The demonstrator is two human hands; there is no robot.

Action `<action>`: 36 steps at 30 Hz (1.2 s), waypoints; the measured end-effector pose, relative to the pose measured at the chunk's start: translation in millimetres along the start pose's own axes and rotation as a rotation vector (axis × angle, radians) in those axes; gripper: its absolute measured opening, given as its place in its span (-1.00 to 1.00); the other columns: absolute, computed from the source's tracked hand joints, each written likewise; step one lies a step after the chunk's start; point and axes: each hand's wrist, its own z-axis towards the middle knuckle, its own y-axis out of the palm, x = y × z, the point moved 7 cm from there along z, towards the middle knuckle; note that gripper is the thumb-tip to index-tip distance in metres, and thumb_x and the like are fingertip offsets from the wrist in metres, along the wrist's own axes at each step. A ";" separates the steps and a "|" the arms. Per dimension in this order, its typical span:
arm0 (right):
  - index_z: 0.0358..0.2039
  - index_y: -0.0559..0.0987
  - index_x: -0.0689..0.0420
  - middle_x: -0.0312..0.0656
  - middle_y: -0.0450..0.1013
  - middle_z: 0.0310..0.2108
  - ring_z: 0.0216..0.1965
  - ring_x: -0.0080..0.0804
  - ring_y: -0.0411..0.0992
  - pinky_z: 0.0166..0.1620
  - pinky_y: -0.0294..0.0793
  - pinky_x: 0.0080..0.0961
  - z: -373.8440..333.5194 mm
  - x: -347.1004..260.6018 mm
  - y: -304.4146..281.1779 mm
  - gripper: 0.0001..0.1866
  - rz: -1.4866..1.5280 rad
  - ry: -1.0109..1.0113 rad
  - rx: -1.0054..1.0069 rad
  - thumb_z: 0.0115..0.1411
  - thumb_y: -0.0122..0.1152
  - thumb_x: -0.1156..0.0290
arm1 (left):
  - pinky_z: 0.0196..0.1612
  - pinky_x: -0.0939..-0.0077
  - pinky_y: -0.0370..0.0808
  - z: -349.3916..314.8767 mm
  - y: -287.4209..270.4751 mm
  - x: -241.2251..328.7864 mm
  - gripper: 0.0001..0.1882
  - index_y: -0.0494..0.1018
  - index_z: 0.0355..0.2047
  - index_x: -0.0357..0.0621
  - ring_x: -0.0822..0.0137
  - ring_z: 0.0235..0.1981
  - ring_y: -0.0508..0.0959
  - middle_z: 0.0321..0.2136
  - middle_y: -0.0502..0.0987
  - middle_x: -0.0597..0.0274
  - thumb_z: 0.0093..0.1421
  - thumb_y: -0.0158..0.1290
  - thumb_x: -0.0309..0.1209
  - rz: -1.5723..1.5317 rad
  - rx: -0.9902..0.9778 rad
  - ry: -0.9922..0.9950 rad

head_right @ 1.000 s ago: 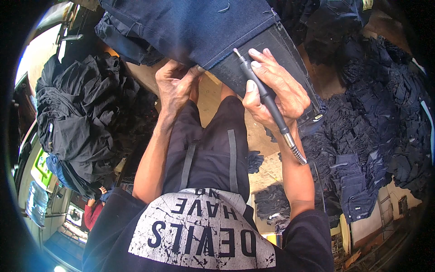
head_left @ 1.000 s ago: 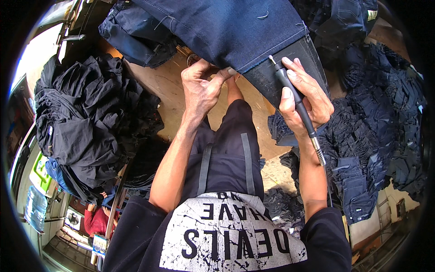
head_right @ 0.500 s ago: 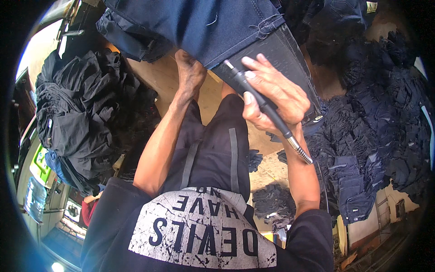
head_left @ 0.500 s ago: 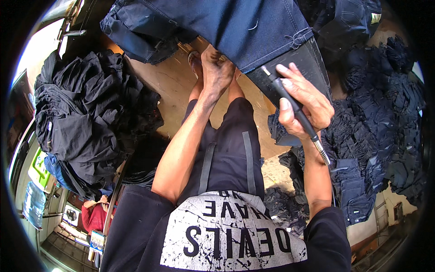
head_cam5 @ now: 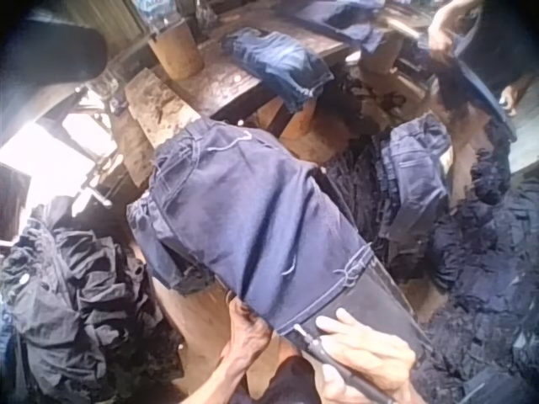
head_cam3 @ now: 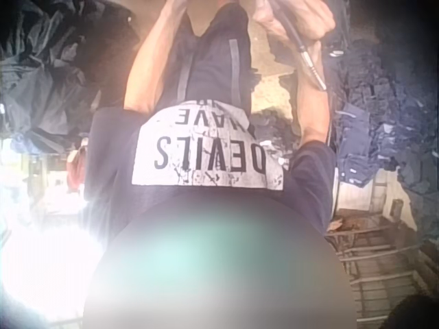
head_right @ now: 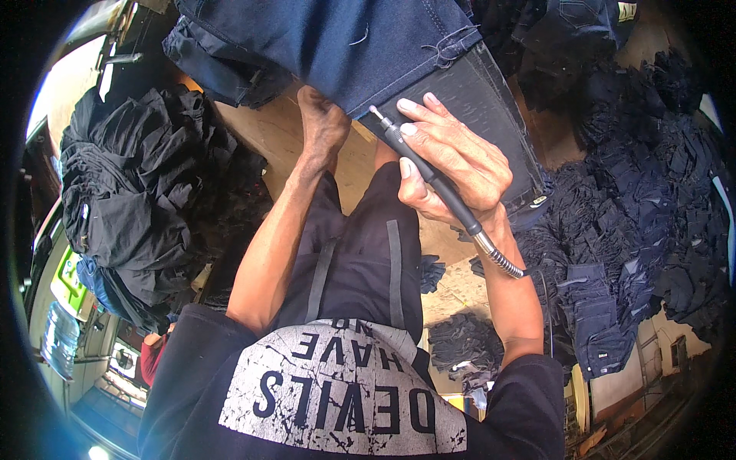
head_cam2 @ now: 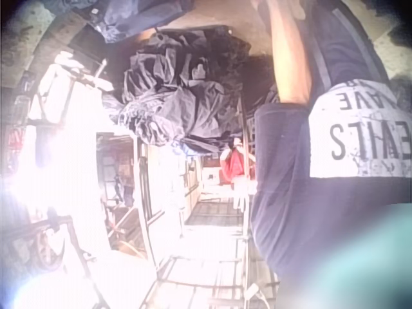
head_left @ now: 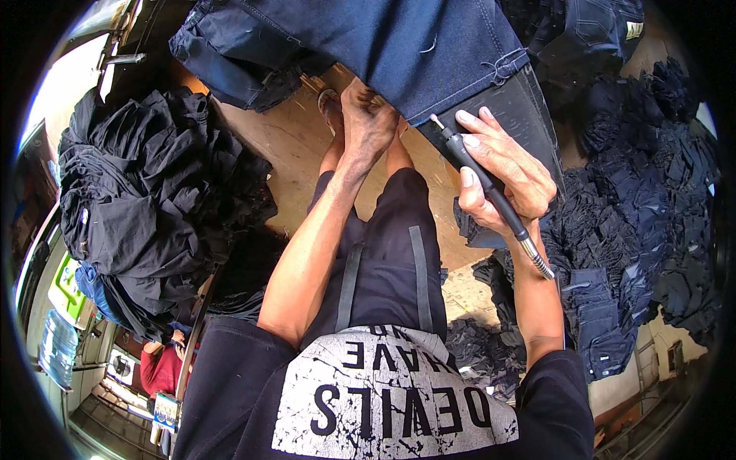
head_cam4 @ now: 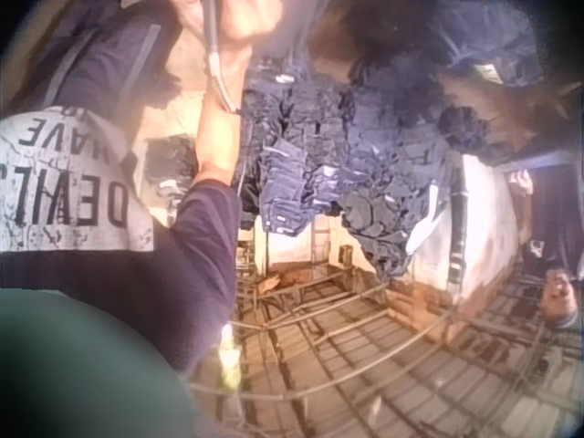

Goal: The person uses a handheld electric thread trimmer to remove loose threads from the seams and edges of dark denim shorts. They repeatedly pick up a pair of shorts, trim the fabric, and place them back on the pile.

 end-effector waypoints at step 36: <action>-0.14 0.73 0.41 0.25 0.72 -0.15 0.05 0.13 0.73 0.26 0.66 0.12 -5.2 10.1 -14.5 -0.66 -0.062 0.078 0.154 0.01 0.33 0.66 | 0.07 0.46 0.59 2.3 -0.9 1.6 -0.79 0.65 -0.05 -0.34 0.47 -0.06 0.69 -0.13 0.80 0.19 0.30 0.29 -0.62 0.067 -0.069 0.051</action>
